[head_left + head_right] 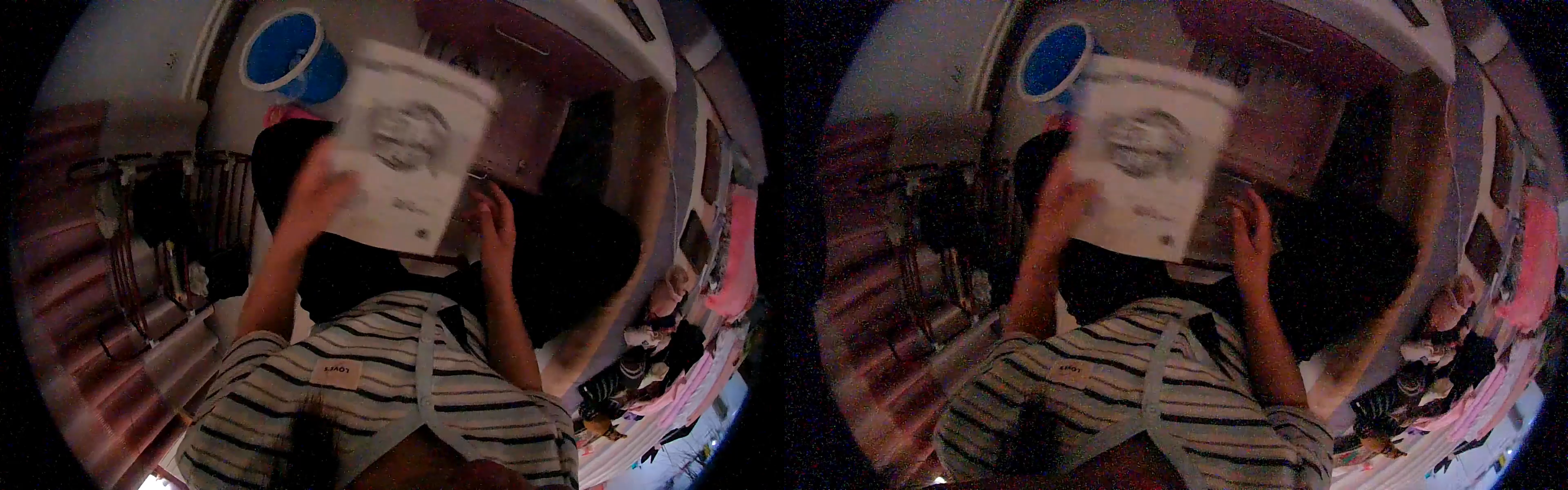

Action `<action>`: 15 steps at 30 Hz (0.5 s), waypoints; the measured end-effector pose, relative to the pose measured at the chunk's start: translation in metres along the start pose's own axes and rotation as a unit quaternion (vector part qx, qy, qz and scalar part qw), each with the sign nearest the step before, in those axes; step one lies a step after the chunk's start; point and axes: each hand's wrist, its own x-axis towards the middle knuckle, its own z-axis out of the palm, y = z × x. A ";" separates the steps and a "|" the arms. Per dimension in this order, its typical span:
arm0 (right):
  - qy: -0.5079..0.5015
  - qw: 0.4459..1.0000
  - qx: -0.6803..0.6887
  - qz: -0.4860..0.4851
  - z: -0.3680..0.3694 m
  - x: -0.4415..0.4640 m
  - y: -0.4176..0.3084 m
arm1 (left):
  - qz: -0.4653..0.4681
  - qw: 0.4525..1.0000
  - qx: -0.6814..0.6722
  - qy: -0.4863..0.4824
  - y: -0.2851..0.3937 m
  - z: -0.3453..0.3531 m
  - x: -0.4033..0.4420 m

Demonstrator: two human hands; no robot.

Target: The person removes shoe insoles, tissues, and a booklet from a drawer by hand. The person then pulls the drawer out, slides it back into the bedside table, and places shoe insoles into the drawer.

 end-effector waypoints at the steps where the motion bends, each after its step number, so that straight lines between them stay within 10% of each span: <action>1: -0.008 0.999 -0.023 -0.025 0.003 0.006 0.005 | 0.016 0.994 0.042 0.101 0.019 -0.018 -0.006; 5: 0.014 0.998 -0.029 -0.059 0.021 0.046 0.005 | 0.175 0.928 -0.201 0.261 0.047 -0.068 -0.013; 15: 0.100 0.983 -0.154 -0.021 -0.016 0.265 0.084 | 0.044 0.904 -0.198 0.377 -0.007 -0.133 -0.004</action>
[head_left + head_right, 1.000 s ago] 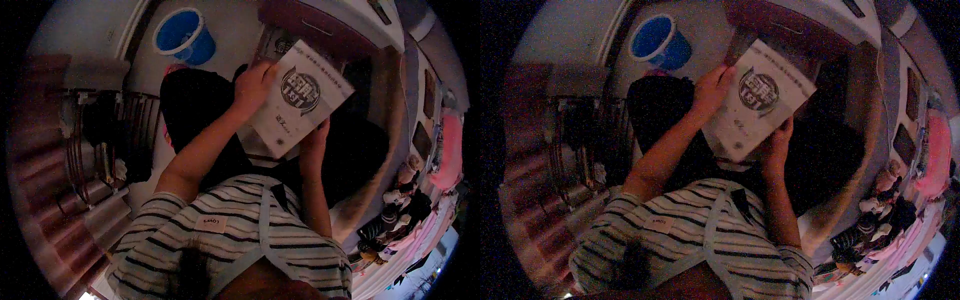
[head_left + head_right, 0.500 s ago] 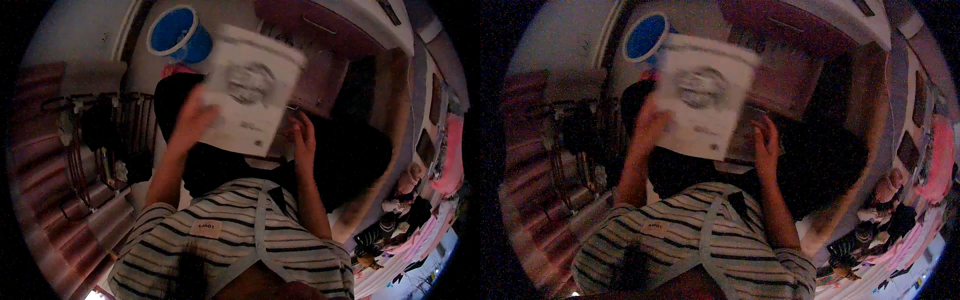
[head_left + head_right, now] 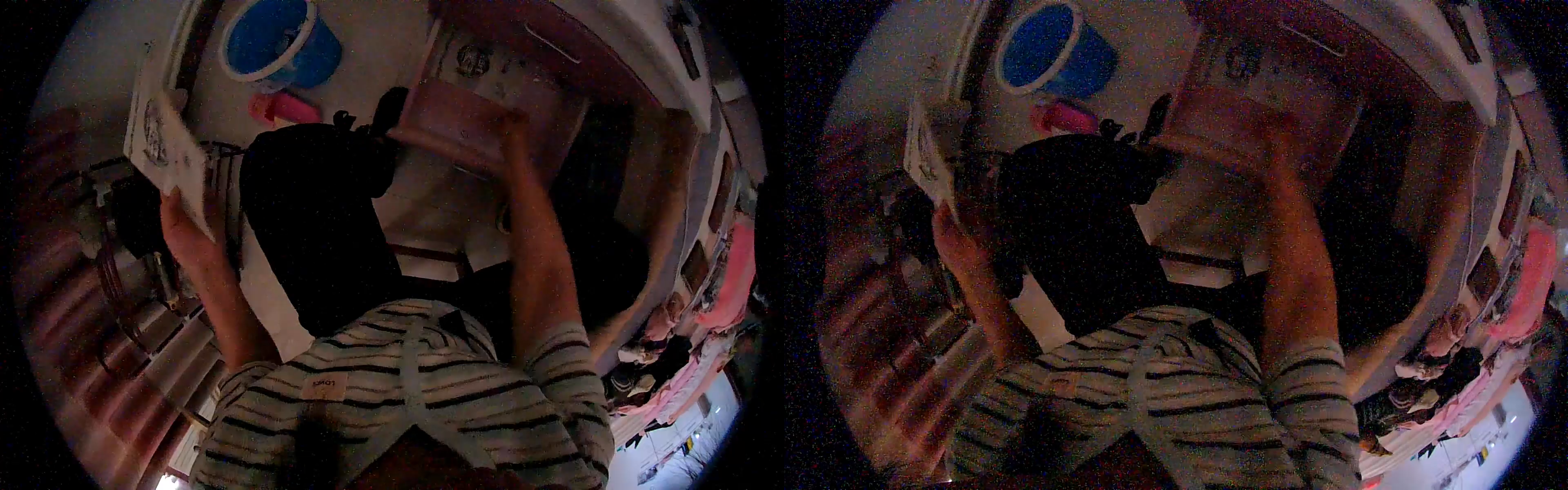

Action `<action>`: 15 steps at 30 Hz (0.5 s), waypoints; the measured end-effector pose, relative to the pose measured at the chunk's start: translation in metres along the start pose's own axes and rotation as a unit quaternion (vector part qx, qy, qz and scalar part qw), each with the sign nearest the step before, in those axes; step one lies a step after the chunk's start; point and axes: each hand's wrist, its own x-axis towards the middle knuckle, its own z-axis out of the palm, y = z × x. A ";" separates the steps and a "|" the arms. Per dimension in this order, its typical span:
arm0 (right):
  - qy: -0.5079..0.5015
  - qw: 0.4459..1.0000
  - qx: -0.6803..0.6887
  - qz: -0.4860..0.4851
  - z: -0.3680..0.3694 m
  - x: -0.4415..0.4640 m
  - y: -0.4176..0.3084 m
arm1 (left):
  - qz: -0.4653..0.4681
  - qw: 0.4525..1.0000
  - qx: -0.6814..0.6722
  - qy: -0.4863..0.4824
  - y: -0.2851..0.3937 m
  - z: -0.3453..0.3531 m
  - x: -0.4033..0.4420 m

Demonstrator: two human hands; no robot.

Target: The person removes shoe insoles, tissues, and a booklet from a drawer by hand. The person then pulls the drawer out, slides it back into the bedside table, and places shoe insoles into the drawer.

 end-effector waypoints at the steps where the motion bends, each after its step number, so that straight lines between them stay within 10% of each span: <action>1: 0.001 1.000 -0.021 -0.004 -0.002 0.013 0.006 | -0.004 0.999 0.039 0.008 -0.004 -0.012 0.011; 3: 0.009 0.998 -0.063 -0.019 -0.006 0.036 0.012 | -0.071 0.986 -0.153 0.004 -0.015 -0.022 0.022; 15: 0.052 0.978 -0.158 -0.126 0.000 0.080 -0.010 | -0.059 0.993 -0.102 0.005 -0.030 0.000 0.034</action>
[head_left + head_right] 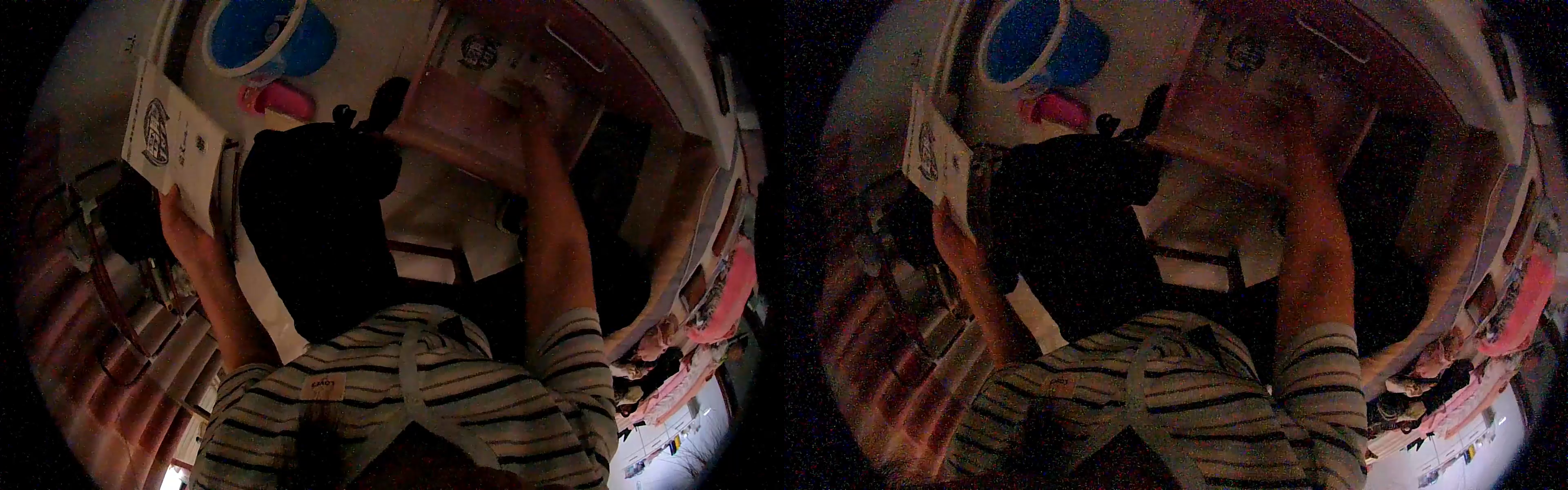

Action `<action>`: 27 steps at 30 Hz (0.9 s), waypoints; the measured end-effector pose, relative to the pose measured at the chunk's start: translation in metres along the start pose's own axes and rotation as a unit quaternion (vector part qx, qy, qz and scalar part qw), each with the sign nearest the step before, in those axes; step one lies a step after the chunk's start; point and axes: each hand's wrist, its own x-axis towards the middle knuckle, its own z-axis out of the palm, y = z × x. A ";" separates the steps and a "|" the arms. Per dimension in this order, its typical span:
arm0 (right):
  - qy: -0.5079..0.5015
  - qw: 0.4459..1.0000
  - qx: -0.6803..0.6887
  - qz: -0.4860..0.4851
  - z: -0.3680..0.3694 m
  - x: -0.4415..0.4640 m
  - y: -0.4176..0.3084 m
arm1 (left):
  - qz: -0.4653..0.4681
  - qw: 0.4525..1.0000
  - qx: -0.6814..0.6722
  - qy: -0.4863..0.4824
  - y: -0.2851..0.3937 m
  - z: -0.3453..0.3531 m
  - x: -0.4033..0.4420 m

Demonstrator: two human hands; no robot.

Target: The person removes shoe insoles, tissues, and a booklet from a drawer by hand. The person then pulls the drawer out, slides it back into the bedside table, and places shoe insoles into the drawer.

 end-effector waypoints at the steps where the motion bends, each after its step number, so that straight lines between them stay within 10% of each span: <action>1: -0.004 1.000 0.007 -0.004 0.000 0.000 -0.003 | 0.001 1.000 0.001 -0.001 0.001 0.001 -0.002; 13: 0.005 0.980 0.186 0.071 -0.027 -0.159 -0.053 | 0.088 0.994 0.059 0.028 0.019 0.015 -0.050; 19: 0.016 0.874 0.435 0.217 -0.062 -0.213 -0.105 | 0.081 0.995 -0.034 -0.051 0.029 0.004 -0.065; 24: -0.039 0.993 0.079 -0.079 -0.106 -0.249 -0.135 | 0.162 0.984 0.013 -0.072 0.036 -0.004 -0.087; 27: -0.049 0.963 -0.037 -0.263 -0.137 -0.306 -0.150 | 0.168 0.984 0.038 -0.037 0.046 0.002 -0.108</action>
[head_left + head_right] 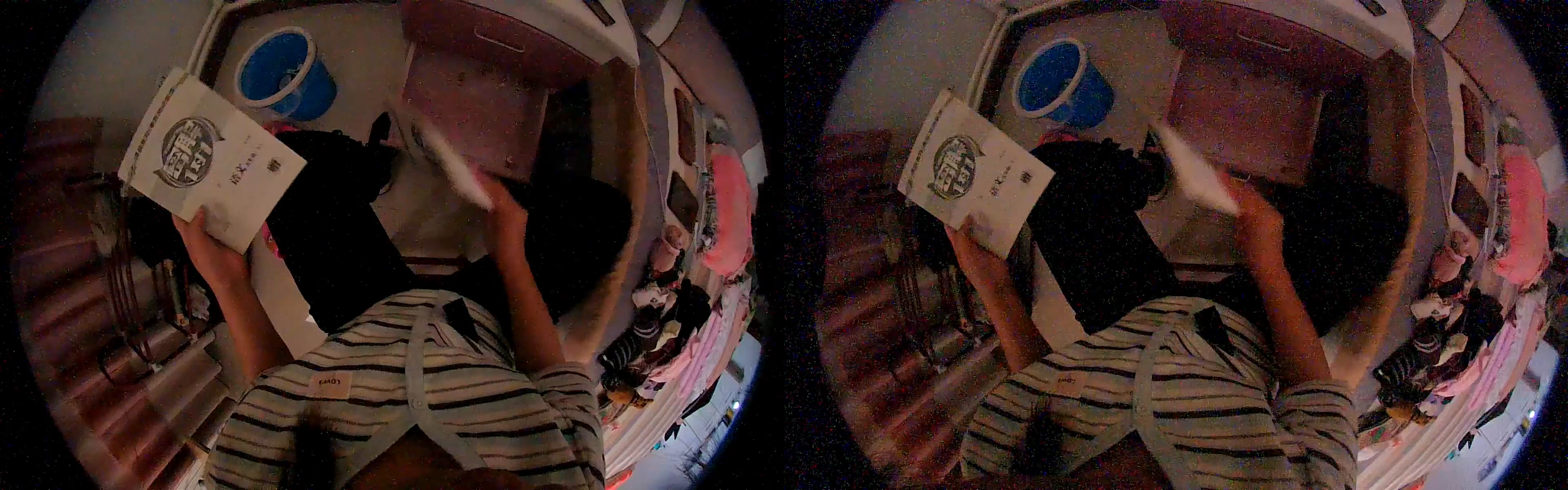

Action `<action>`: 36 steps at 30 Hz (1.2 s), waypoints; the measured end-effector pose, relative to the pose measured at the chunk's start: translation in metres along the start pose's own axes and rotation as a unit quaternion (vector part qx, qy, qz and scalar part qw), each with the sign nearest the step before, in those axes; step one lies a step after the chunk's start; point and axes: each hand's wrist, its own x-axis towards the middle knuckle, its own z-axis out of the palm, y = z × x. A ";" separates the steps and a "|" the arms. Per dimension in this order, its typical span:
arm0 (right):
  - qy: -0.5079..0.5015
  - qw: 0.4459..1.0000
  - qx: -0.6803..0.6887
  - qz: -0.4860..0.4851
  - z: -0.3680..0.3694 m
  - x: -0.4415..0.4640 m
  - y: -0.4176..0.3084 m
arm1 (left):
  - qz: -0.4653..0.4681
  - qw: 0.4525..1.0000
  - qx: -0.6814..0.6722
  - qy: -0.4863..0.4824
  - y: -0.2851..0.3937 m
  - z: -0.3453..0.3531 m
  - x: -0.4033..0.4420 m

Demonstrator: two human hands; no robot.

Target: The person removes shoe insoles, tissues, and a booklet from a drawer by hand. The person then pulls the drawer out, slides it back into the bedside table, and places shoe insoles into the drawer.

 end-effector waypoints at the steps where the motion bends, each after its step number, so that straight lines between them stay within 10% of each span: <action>1: 0.000 1.000 0.000 -0.004 -0.004 -0.016 -0.002 | 0.002 1.000 -0.003 0.002 0.000 -0.005 -0.004; 4: -0.160 0.964 -0.204 -0.056 -0.012 -0.046 -0.003 | 0.083 0.974 0.197 -0.073 0.000 -0.006 -0.016; 7: -0.153 0.960 -0.227 0.054 -0.019 -0.047 -0.013 | 0.004 0.994 0.069 -0.090 -0.008 0.024 -0.034; 16: 0.121 0.925 0.295 0.205 -0.083 -0.032 -0.022 | -0.101 0.979 0.063 -0.167 -0.015 0.027 -0.038; 26: -0.157 0.930 0.300 0.141 -0.067 0.030 -0.057 | -0.286 0.884 -0.070 -0.363 -0.035 0.037 -0.052; 36: -0.259 0.926 0.228 0.152 -0.026 0.029 -0.079 | -0.150 0.832 -0.118 -0.521 -0.057 -0.001 -0.056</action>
